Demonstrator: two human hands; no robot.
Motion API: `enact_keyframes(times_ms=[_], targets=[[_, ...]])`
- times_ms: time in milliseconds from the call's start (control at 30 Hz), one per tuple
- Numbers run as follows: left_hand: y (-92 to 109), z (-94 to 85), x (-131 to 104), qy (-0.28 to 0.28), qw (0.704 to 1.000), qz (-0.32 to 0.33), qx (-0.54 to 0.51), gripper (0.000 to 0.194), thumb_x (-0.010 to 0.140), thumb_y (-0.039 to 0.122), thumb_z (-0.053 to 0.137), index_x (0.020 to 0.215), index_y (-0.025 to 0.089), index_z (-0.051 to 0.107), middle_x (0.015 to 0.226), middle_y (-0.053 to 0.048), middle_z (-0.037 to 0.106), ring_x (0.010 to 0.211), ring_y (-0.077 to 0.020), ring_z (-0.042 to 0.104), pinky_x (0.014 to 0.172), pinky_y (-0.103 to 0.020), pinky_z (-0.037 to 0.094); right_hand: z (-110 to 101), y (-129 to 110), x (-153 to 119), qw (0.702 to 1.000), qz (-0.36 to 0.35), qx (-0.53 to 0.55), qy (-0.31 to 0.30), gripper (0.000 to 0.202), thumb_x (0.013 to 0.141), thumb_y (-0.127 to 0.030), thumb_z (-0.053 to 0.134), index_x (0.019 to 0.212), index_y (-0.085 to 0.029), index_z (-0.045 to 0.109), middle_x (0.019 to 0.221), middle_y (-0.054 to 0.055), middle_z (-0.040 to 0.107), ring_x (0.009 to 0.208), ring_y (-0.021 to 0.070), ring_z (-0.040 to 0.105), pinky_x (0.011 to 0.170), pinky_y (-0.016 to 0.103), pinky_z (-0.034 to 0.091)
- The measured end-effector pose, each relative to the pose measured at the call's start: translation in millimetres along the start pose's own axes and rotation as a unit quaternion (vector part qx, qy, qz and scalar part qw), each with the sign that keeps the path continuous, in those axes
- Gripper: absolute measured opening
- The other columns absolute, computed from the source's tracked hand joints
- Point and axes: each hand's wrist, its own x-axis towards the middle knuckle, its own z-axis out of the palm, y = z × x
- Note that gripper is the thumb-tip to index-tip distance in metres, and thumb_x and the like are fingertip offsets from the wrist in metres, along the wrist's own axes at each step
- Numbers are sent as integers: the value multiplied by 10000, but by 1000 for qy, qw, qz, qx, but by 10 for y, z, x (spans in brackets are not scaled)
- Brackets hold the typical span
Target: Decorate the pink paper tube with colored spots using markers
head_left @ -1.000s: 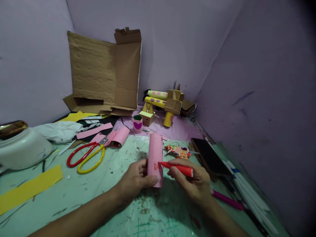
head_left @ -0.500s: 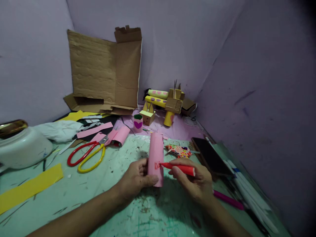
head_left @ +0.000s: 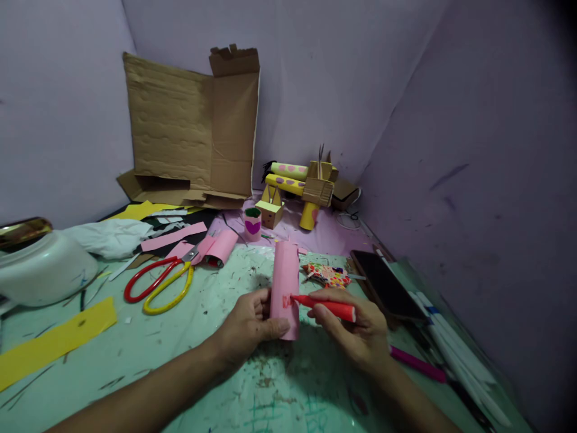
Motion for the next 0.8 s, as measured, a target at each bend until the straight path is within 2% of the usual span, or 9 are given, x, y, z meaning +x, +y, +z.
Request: enact_keyframes(times_ms=[233,433,800], targets=[[27,8,-10,-2,1000,-6,1,583,509,296,845,1006,67,645,900,-112,703,796,-198,617,697,-280,460,-27,-45,13,999,-15,-27,-7,134,782,-105,623,847,-206,681,713,-11,736,600,121,680,574,214,546],[10,6,-11,0,1000,-3,-4,560,511,290,851,993,89,649,894,-109,705,789,-203,619,702,-294,461,-12,-29,18,1000,-23,-10,-7,179,797,-98,610,900,-226,683,759,-13,742,651,125,689,611,223,550],[35,11,-14,-1,1000,-6,8,577,513,313,846,993,73,636,914,-125,704,806,-208,616,711,-296,463,-22,-65,22,999,-33,-13,-23,152,776,-86,611,859,-198,671,717,3,732,601,127,677,564,225,547]])
